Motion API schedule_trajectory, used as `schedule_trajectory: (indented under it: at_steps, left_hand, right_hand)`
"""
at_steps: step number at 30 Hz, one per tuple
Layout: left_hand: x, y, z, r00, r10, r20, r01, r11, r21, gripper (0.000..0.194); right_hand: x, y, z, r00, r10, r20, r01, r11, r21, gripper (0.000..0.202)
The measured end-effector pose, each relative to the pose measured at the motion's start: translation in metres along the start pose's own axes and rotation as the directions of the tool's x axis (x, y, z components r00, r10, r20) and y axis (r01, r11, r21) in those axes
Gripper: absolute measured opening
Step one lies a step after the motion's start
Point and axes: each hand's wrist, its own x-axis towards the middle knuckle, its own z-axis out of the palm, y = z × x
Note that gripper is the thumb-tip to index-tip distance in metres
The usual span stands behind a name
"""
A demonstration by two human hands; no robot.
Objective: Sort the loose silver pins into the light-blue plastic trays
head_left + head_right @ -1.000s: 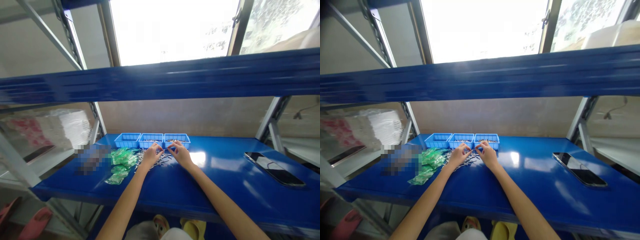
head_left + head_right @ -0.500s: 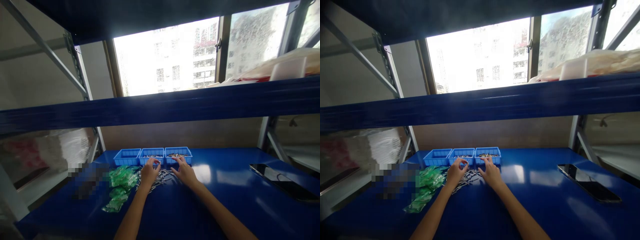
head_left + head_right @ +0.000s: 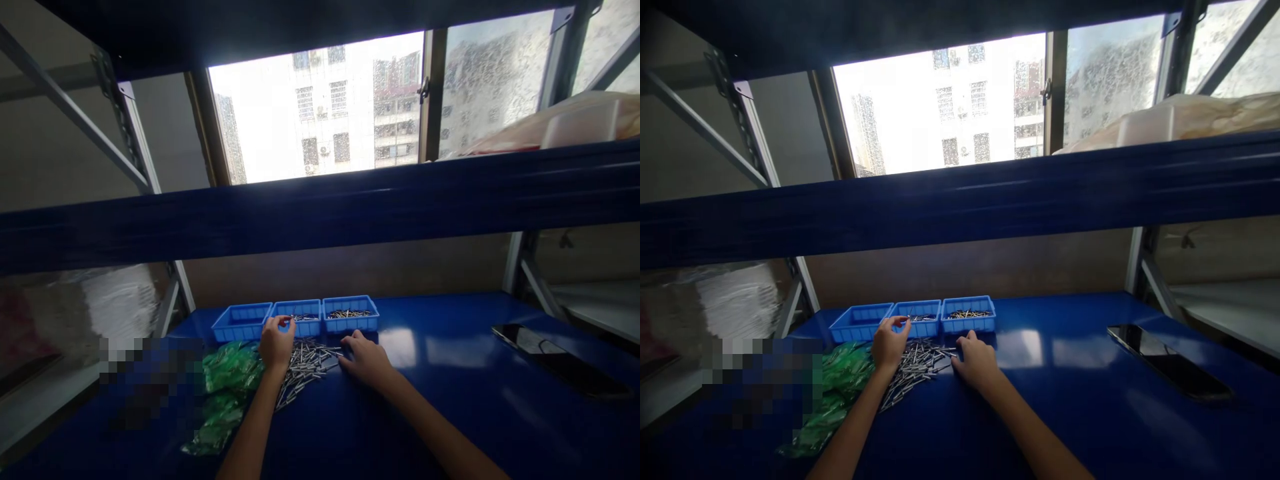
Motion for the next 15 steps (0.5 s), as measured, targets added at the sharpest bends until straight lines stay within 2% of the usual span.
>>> schedule_trajectory:
  at_steps: [5,11,13,15]
  left_hand:
    - [-0.002,0.001,-0.003,1.0,0.022,0.016,-0.022,1.0,-0.012,0.02]
    - [-0.02,0.015,-0.007,0.98,0.17,0.106,-0.156,0.98,-0.128,0.021]
    - [-0.028,0.021,-0.006,0.942,0.27,0.199,-0.236,0.956,-0.176,0.021]
    - [-0.035,0.025,-0.005,0.873,0.377,0.309,-0.321,0.922,-0.217,0.021]
  right_hand:
    - [0.0,0.003,0.002,0.999,-0.024,-0.034,0.025,0.999,0.024,0.031]
    - [0.004,0.01,0.007,0.994,-0.048,-0.102,0.054,0.997,0.054,0.016]
    - [0.004,0.011,0.007,0.991,-0.05,-0.122,0.057,0.997,0.056,0.016]
    - [0.004,0.01,0.006,0.989,-0.048,-0.138,0.056,0.997,0.052,0.016]
